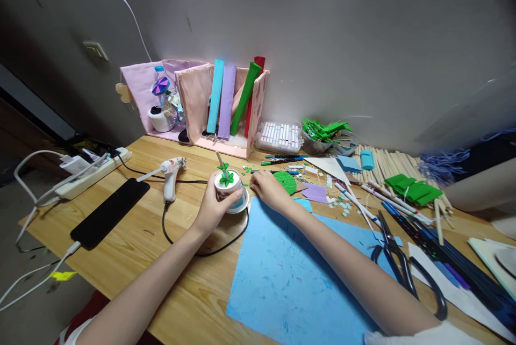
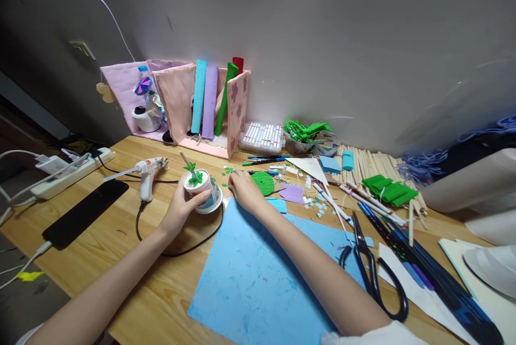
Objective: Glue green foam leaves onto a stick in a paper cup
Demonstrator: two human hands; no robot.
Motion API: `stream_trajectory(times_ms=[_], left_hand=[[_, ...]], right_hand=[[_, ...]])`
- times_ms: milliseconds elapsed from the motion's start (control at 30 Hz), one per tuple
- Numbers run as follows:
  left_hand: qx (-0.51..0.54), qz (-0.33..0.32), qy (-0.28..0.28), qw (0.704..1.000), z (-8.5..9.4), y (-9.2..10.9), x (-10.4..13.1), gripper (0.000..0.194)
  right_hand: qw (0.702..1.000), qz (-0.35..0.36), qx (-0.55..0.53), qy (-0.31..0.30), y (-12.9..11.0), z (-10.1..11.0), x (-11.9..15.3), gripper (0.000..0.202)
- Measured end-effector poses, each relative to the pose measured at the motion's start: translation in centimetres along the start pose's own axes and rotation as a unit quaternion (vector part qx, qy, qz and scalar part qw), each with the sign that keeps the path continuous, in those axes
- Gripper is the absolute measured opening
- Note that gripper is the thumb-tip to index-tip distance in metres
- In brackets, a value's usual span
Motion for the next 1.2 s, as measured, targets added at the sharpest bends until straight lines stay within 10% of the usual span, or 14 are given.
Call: stream_trajectory(times_ms=[300, 467, 633, 1200], left_hand=[[-0.021, -0.007, 0.010, 1.000, 0.0, -0.4, -0.2, 0.051], [-0.017, -0.015, 0.005, 1.000, -0.3, -0.2, 0.1, 0.054], [-0.016, -0.074, 0.038, 0.996, 0.1, 0.7, 0.6, 0.060], [-0.003, -0.199, 0.030, 0.980, -0.6, 2.5, 2.0, 0.054]], right_hand=[[0.985, -0.053, -0.128, 0.104, -0.7, 3.8, -0.7, 0.005], [0.906, -0.088, -0.358, 0.206, -2.2, 6.7, -0.7, 0.023], [0.877, -0.082, -0.437, 0.181, -5.6, 7.2, -0.5, 0.019], [0.920, -0.007, -0.344, 0.186, -11.4, 7.5, 0.5, 0.010]])
Point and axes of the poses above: each hand's wrist, its own x-axis away from the middle knuckle, its own z-axis out of the back of the hand, y = z × x, the point moved 7 cm from there along -x, towards the middle knuckle, and after that the axes turned 15 degrees about z, right-handed, at the moved point
